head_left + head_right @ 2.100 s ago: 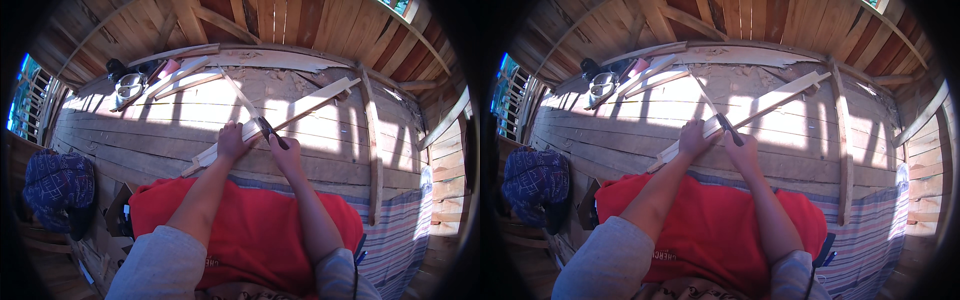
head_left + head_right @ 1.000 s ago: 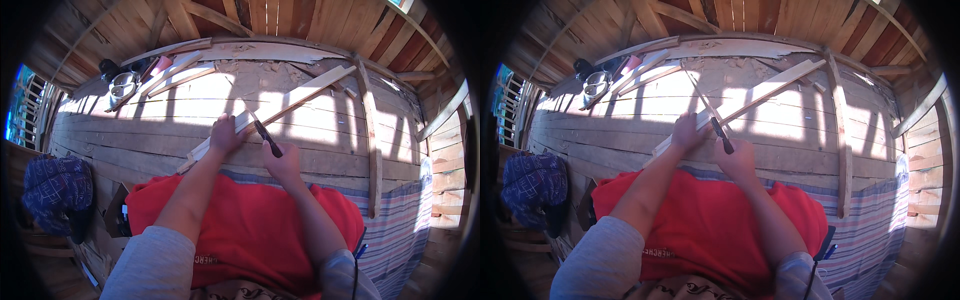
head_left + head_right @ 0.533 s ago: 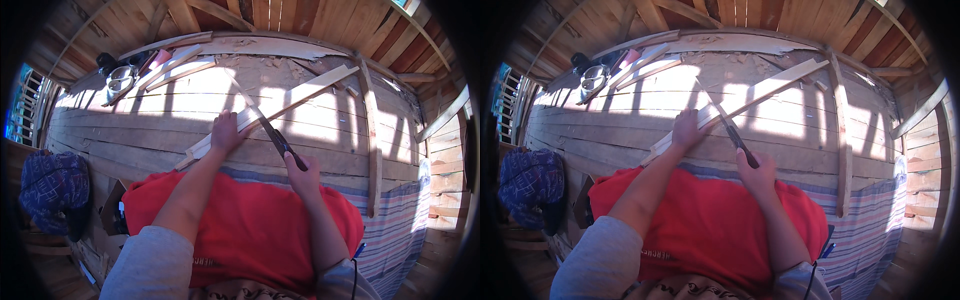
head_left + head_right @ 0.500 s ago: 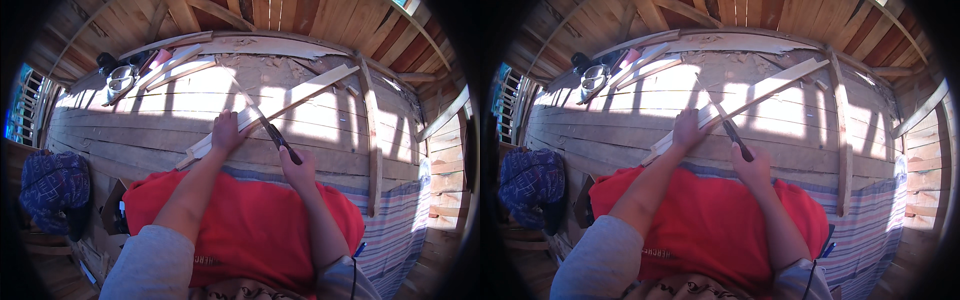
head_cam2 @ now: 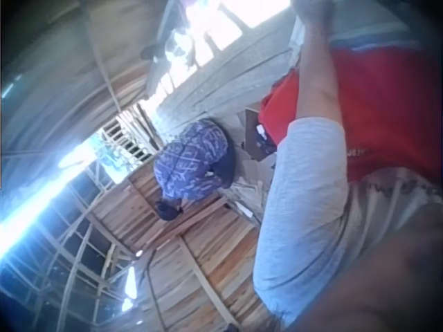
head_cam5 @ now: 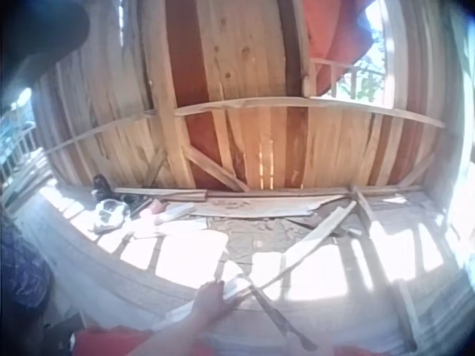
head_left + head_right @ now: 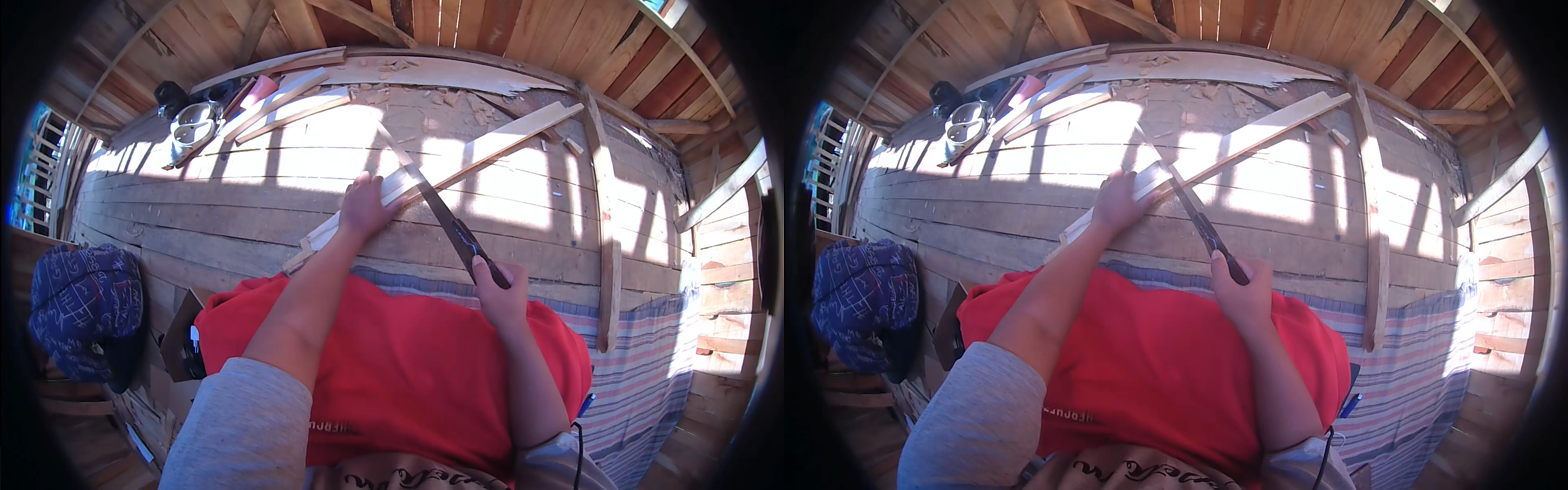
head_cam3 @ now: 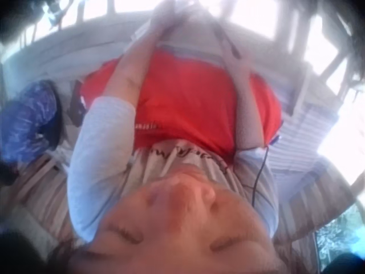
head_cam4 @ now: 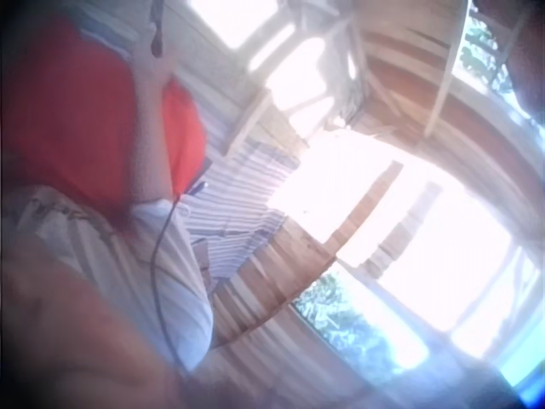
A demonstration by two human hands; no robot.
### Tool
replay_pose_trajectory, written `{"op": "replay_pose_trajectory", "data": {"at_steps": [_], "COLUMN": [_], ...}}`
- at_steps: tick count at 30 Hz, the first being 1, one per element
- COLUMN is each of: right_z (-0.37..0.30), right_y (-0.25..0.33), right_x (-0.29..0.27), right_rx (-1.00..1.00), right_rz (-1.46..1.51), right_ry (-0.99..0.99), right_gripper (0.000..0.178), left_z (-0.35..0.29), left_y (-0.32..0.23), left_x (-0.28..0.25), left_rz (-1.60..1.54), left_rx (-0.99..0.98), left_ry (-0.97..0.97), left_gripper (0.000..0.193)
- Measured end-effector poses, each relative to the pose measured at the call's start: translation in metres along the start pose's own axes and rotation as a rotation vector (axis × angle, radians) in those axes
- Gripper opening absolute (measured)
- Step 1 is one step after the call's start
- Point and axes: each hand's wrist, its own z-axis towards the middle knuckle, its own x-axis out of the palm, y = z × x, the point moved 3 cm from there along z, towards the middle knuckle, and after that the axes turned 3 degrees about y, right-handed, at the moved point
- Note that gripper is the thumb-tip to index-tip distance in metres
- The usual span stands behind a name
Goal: The person saws a thin piece of wood using a handsaw while holding it against the floor by hand and foot.
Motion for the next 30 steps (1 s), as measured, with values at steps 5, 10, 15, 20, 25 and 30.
{"op": "replay_pose_trajectory", "data": {"at_steps": [5, 10, 15, 20, 25, 30], "right_z": [0.026, 0.059, 0.034, 0.002, 0.042, 0.070], "right_y": [0.019, 0.039, 0.027, 0.020, 0.027, 0.044], "right_x": [0.017, 0.058, 0.028, -0.010, 0.008, 0.025], "right_rx": [-0.032, -0.199, -0.050, 0.058, -0.028, -0.071], "right_rz": [0.010, -0.228, -0.098, 0.030, -0.070, -0.144], "right_ry": [-0.045, -0.002, 0.026, 0.007, 0.059, 0.064], "right_gripper": [0.046, 0.048, 0.049, 0.050, 0.049, 0.047], "left_z": [-0.008, 0.017, 0.008, 0.002, 0.005, 0.020], "left_y": [-0.011, 0.002, 0.001, -0.002, -0.001, 0.003], "left_x": [0.003, 0.002, 0.000, 0.002, 0.004, 0.005], "left_rz": [0.081, -0.014, 0.028, 0.029, 0.041, 0.005], "left_rx": [0.078, -0.039, -0.039, -0.027, -0.021, -0.047], "left_ry": [-0.173, 0.010, -0.045, -0.096, -0.116, -0.013], "left_gripper": [0.061, 0.062, 0.062, 0.061, 0.061, 0.062]}}
